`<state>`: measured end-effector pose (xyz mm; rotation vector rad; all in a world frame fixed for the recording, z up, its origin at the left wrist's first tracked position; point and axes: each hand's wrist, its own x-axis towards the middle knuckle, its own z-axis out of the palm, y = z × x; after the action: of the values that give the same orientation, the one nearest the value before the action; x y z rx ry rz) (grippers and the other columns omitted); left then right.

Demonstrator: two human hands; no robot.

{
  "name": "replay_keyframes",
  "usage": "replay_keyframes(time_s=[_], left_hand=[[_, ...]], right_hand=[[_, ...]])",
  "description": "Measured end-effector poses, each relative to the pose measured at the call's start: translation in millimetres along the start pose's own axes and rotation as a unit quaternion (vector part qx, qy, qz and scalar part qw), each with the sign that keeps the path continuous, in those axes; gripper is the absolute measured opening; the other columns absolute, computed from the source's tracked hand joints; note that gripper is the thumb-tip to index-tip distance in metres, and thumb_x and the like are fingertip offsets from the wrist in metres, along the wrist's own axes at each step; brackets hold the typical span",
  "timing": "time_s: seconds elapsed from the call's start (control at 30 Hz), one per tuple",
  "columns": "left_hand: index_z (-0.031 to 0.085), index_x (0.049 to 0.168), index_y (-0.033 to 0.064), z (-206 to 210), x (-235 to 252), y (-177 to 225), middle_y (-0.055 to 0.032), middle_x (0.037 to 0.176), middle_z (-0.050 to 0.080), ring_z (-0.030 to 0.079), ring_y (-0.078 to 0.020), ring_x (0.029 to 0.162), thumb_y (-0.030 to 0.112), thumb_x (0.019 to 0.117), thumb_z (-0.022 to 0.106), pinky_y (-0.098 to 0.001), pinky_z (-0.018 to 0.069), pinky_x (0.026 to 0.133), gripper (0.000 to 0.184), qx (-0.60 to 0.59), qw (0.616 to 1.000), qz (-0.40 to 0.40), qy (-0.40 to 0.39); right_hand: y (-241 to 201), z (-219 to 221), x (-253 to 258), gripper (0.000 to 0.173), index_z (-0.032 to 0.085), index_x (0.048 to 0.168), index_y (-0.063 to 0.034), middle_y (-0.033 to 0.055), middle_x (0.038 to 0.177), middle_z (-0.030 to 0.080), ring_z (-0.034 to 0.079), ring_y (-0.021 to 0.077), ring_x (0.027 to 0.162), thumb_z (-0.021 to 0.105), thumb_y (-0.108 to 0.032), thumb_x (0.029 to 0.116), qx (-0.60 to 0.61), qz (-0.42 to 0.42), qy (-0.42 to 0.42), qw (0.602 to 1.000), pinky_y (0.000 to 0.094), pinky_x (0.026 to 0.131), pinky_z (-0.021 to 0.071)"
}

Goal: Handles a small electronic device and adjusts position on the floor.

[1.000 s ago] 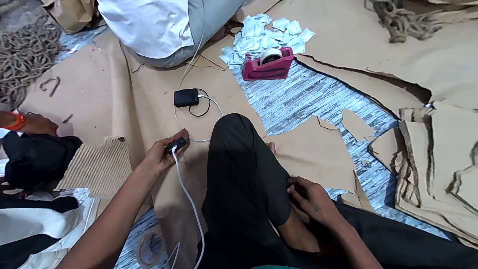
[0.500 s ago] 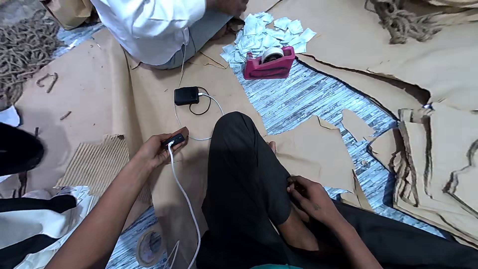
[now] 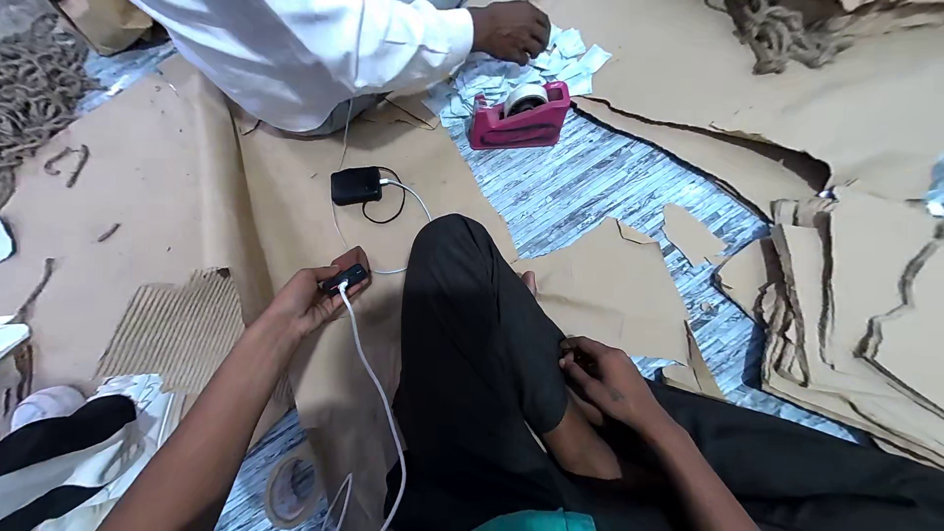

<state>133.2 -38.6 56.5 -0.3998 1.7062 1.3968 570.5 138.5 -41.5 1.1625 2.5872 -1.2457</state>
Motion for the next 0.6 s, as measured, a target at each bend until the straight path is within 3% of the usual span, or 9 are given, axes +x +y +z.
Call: replay_keyframes(time_s=[0.17,0.33,0.6], left_hand=[[0.051,0.131,0.0019,3.6,-4.5,-7.9,-0.0160,0.117,0.066,0.072,-0.0207,0.096,0.021,0.1078,0.046,-0.0288,0.0610,0.080,0.031,0.014,1.000,-0.008,0.008],[0.049,0.136,0.0047,4.1,4.1,-27.8,-0.0152,0.118,0.065,0.071,-0.0213,0.095,0.022,0.1067,0.048,-0.0312,0.0606,0.078,0.034,0.048,0.998,-0.027,0.010],[0.050,0.133,0.0055,3.4,17.6,-55.4,-0.0121,0.113,0.064,0.068,-0.0171,0.091,0.019,0.1061,0.047,-0.0306,0.0587,0.077,0.030,0.077,0.996,-0.038,0.013]], right_hand=[[-1.2,-0.3,0.2,0.025,0.070,0.118,-0.0181,-0.0030,0.089,0.072,0.069,0.0143,0.077,0.066,-0.032,0.0974,0.007,0.005,0.000,1.000,0.0446,0.072,0.0596],[4.5,2.1,0.9,0.020,0.071,0.113,-0.0184,-0.0036,0.088,0.072,0.069,0.0128,0.073,0.067,-0.029,0.0975,0.014,0.003,0.008,1.000,0.0428,0.069,0.0599],[6.5,2.0,3.5,0.019,0.071,0.114,-0.0172,-0.0025,0.086,0.072,0.069,0.0137,0.072,0.066,-0.028,0.0990,0.017,0.012,-0.004,1.000,0.0435,0.068,0.0603]])
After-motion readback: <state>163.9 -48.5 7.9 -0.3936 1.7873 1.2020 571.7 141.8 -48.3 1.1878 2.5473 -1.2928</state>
